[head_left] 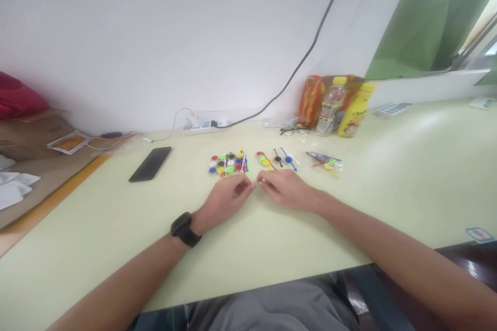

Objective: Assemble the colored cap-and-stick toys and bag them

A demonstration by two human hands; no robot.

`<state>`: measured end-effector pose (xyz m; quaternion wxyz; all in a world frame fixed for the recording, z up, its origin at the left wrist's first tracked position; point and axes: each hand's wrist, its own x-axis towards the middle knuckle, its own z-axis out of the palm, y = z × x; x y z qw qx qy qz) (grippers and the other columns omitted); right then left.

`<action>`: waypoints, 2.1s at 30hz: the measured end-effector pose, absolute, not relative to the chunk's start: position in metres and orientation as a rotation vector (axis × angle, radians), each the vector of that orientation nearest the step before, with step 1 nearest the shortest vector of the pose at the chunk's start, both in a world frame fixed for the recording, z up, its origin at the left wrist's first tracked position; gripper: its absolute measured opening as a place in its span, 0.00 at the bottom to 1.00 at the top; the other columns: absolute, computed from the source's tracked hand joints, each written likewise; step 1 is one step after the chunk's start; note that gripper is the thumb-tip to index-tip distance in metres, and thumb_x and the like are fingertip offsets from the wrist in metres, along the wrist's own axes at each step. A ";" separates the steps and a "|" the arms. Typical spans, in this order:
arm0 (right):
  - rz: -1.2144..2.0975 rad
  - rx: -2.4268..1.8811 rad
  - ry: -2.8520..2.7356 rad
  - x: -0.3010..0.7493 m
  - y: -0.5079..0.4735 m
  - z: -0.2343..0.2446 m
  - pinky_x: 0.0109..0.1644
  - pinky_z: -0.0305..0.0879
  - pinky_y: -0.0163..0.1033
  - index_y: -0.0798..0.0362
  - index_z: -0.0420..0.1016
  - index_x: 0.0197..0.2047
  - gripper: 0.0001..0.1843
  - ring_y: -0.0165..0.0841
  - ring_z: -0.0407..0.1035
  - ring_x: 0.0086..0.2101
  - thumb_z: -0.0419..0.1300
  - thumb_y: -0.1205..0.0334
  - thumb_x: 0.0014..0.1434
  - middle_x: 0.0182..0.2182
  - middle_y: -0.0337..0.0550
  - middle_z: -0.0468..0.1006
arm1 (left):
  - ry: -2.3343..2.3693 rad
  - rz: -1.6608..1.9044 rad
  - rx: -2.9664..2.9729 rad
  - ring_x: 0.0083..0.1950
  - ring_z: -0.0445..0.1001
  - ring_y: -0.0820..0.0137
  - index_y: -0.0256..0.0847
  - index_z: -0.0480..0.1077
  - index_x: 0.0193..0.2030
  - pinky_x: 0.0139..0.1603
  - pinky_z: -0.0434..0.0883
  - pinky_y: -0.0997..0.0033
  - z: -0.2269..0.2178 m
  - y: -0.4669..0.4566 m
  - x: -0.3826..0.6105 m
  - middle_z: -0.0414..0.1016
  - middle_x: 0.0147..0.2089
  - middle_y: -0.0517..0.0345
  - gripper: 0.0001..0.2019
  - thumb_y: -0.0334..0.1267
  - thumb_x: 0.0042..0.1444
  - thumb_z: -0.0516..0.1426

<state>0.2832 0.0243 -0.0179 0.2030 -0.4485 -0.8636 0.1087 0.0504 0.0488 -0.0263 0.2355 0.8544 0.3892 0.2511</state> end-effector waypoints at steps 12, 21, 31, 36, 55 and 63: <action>0.415 -1.148 -2.417 0.283 0.023 -0.017 0.41 0.56 0.38 0.52 0.71 0.53 0.12 0.36 0.73 0.37 0.50 0.68 0.72 0.39 0.44 0.81 | 0.998 0.622 2.374 0.37 0.73 0.67 0.42 0.76 0.42 0.39 0.69 0.67 -0.028 0.047 0.051 0.79 0.37 0.58 0.12 0.45 0.72 0.55; 0.448 -1.142 -2.449 0.283 0.023 -0.016 0.41 0.56 0.37 0.51 0.73 0.49 0.09 0.36 0.72 0.38 0.53 0.66 0.71 0.38 0.44 0.81 | 0.997 0.598 2.392 0.37 0.72 0.67 0.43 0.77 0.43 0.38 0.68 0.67 -0.027 0.047 0.051 0.78 0.37 0.58 0.13 0.45 0.73 0.54; 0.481 -1.160 -2.481 0.283 0.021 -0.014 0.41 0.56 0.37 0.51 0.73 0.46 0.08 0.35 0.73 0.37 0.53 0.67 0.72 0.38 0.44 0.82 | 0.996 0.604 2.430 0.36 0.72 0.67 0.44 0.78 0.42 0.37 0.67 0.67 -0.027 0.046 0.051 0.78 0.36 0.58 0.12 0.45 0.72 0.55; 0.484 -1.155 -2.488 0.283 0.021 -0.016 0.41 0.56 0.37 0.51 0.73 0.45 0.08 0.35 0.72 0.37 0.53 0.67 0.71 0.38 0.44 0.81 | 0.994 0.600 2.439 0.37 0.72 0.66 0.44 0.78 0.43 0.39 0.68 0.66 -0.027 0.046 0.050 0.78 0.36 0.58 0.13 0.46 0.72 0.55; 0.454 -1.151 -2.536 0.283 0.020 -0.015 0.38 0.53 0.37 0.52 0.70 0.41 0.07 0.34 0.68 0.35 0.53 0.67 0.72 0.35 0.42 0.77 | 0.984 0.571 2.447 0.38 0.73 0.66 0.45 0.77 0.43 0.40 0.67 0.65 -0.026 0.046 0.050 0.79 0.38 0.58 0.10 0.44 0.71 0.56; 0.466 -1.143 -2.562 0.285 0.019 -0.013 0.39 0.53 0.38 0.51 0.69 0.43 0.05 0.35 0.69 0.36 0.54 0.68 0.71 0.37 0.43 0.79 | 0.982 0.572 2.454 0.38 0.74 0.66 0.45 0.77 0.44 0.40 0.67 0.66 -0.028 0.047 0.051 0.79 0.38 0.58 0.10 0.44 0.71 0.56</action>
